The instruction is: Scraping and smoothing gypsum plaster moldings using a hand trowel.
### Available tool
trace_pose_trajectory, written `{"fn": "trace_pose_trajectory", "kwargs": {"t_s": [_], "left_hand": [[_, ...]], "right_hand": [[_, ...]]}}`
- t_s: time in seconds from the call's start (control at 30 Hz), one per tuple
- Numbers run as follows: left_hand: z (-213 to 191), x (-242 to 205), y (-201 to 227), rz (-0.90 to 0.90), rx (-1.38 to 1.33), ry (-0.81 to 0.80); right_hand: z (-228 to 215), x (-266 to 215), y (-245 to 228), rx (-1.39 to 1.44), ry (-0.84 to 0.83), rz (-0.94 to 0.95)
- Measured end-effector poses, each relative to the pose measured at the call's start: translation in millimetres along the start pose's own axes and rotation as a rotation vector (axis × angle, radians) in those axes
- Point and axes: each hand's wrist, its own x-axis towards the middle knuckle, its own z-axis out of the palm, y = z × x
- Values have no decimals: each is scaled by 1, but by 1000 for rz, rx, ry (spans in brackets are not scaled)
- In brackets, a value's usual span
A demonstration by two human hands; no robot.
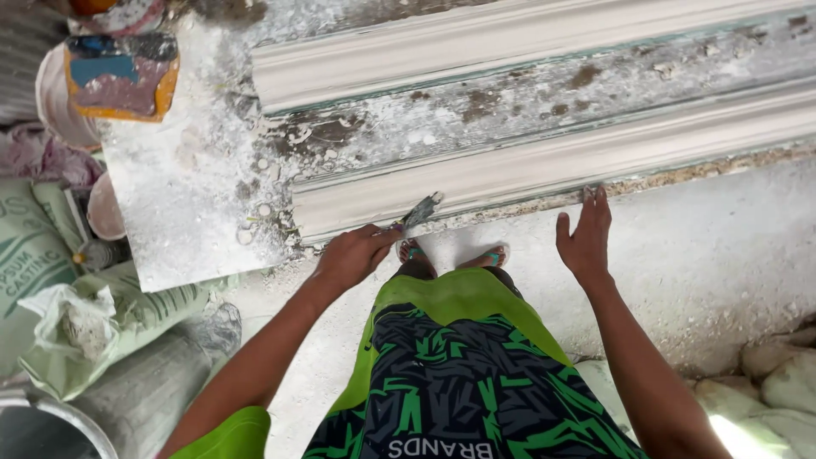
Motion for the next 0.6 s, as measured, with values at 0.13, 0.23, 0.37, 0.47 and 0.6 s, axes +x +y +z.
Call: {"fn": "trace_pose_trajectory", "kwargs": {"t_s": [0.13,0.23,0.37,0.47,0.6], "left_hand": [[-5,5,4,20,51,-39],[-14,3,-4,62,56,-14],[0,16,3,-20,93,-85],[22,46,33,4,58,-45],[54,89,88,21,-4,-23]], "right_hand": [[3,4,4,-20,14,34],[5,7,4,-72,24,44],[10,5,0,-35,33,49],[12,5,1,-25,33,66],[2,5,-3,-73,12,56]]}}
